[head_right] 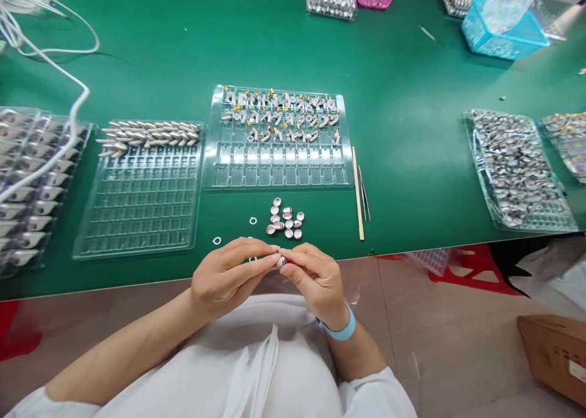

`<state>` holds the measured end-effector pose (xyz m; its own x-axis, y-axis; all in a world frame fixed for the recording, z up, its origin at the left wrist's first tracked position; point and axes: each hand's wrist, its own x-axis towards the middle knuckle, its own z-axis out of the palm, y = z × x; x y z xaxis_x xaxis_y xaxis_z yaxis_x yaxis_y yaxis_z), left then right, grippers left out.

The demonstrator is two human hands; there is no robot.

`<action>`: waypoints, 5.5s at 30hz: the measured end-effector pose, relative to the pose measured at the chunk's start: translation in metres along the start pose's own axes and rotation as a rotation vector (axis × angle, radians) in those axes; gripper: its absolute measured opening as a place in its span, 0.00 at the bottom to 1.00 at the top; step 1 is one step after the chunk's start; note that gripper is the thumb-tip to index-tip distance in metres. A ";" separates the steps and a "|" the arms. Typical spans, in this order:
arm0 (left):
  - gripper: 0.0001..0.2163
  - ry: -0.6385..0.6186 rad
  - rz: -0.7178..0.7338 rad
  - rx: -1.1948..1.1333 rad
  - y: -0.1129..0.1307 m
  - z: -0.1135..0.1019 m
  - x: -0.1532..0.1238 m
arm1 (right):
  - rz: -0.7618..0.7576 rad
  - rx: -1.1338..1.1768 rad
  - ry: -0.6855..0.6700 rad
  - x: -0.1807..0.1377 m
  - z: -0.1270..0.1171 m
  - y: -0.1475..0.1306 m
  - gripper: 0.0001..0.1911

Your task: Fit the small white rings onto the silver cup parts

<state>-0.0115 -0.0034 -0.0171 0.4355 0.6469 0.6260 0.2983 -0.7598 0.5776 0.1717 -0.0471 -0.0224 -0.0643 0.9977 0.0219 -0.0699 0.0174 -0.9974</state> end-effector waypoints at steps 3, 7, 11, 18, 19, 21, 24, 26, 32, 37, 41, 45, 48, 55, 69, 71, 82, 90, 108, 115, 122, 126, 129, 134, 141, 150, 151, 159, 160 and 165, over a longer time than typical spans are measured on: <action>0.11 0.006 0.017 0.011 0.001 0.000 0.001 | 0.026 0.053 0.023 -0.001 0.002 0.001 0.14; 0.11 0.014 0.028 -0.003 0.002 0.000 0.002 | 0.051 0.111 0.042 -0.002 0.005 0.005 0.12; 0.11 0.036 0.031 -0.026 0.002 0.001 0.002 | 0.074 0.132 0.060 -0.003 0.007 0.007 0.11; 0.11 0.012 -0.002 0.017 0.003 0.000 -0.001 | 0.075 0.138 0.089 -0.003 0.009 0.010 0.11; 0.11 0.007 0.000 0.019 0.003 0.000 -0.001 | 0.072 0.140 0.088 -0.003 0.009 0.011 0.11; 0.11 0.006 0.007 0.012 0.003 -0.001 -0.003 | 0.063 0.149 0.079 -0.003 0.008 0.011 0.10; 0.12 0.011 0.020 -0.003 0.004 -0.001 -0.004 | 0.049 0.151 0.068 -0.004 0.008 0.011 0.11; 0.12 0.013 0.027 -0.005 0.004 -0.001 -0.004 | 0.038 0.135 0.063 -0.004 0.008 0.010 0.11; 0.12 0.006 0.010 -0.012 0.008 -0.002 -0.002 | -0.039 0.006 0.064 -0.006 0.008 0.003 0.13; 0.12 -0.011 -0.006 -0.004 0.010 -0.003 -0.003 | -0.113 -0.119 0.051 -0.008 0.006 0.000 0.13; 0.12 -0.014 -0.026 -0.003 0.012 -0.003 -0.004 | -0.141 -0.201 0.042 -0.009 0.004 0.000 0.14; 0.13 0.000 -0.006 -0.019 0.011 -0.003 -0.004 | -0.166 -0.213 0.049 -0.010 0.004 0.002 0.15; 0.12 0.009 0.001 -0.029 0.011 -0.002 -0.004 | -0.174 -0.226 0.057 -0.010 0.004 0.003 0.15; 0.12 0.022 -0.038 -0.100 0.012 -0.001 -0.004 | -0.151 -0.147 0.046 -0.009 0.005 0.004 0.14; 0.12 0.009 -0.042 -0.111 0.012 -0.003 -0.002 | -0.119 -0.103 0.051 -0.009 0.004 0.006 0.13; 0.12 0.005 -0.043 -0.113 0.012 -0.002 -0.002 | -0.125 -0.106 0.047 -0.009 0.004 0.006 0.13; 0.14 -0.007 -0.040 -0.108 0.010 -0.001 -0.006 | -0.200 -0.212 0.009 -0.008 -0.001 0.003 0.17; 0.14 0.011 -0.031 -0.083 0.010 0.001 -0.009 | -0.464 -0.499 0.041 -0.006 0.005 -0.006 0.22; 0.16 0.026 -0.064 -0.103 0.009 0.003 -0.007 | -0.591 -0.683 0.051 -0.007 0.007 0.000 0.24; 0.22 -0.002 -0.027 -0.085 0.004 0.003 -0.008 | -0.584 -0.692 0.102 -0.006 0.011 0.003 0.22; 0.24 0.070 0.038 -0.124 -0.001 0.010 -0.010 | -0.489 -0.603 0.099 -0.005 0.017 -0.001 0.24; 0.23 0.096 0.034 -0.103 -0.001 0.011 -0.011 | -0.409 -0.519 0.064 -0.003 0.018 -0.008 0.22; 0.21 0.096 0.023 -0.100 0.000 0.010 -0.012 | -0.343 -0.471 0.023 -0.001 0.015 -0.012 0.18; 0.20 0.092 0.020 -0.107 0.002 0.011 -0.012 | -0.286 -0.515 -0.061 0.003 0.011 -0.015 0.16; 0.21 0.096 0.010 -0.085 0.006 0.009 -0.011 | -0.410 -0.660 -0.060 0.000 0.014 -0.014 0.17; 0.16 0.047 -0.065 -0.114 0.008 0.001 -0.007 | -0.461 -0.677 -0.084 0.002 0.007 -0.011 0.20; 0.17 0.041 -0.051 -0.112 0.008 0.000 -0.007 | -0.471 -0.692 -0.085 0.002 0.008 -0.011 0.20; 0.14 -0.029 0.052 0.019 0.004 0.001 -0.012 | -0.545 -0.815 -0.089 -0.002 0.009 -0.006 0.21; 0.13 -0.023 0.059 0.028 0.004 0.001 -0.012 | -0.549 -0.828 -0.090 -0.002 0.009 -0.006 0.21; 0.13 0.005 0.075 0.044 0.005 0.006 -0.012 | -0.573 -0.882 -0.065 -0.004 0.009 -0.004 0.20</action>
<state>-0.0101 -0.0150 -0.0249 0.4541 0.5883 0.6691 0.3023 -0.8082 0.5054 0.1630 -0.0519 -0.0177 -0.3062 0.8202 0.4832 0.6407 0.5530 -0.5326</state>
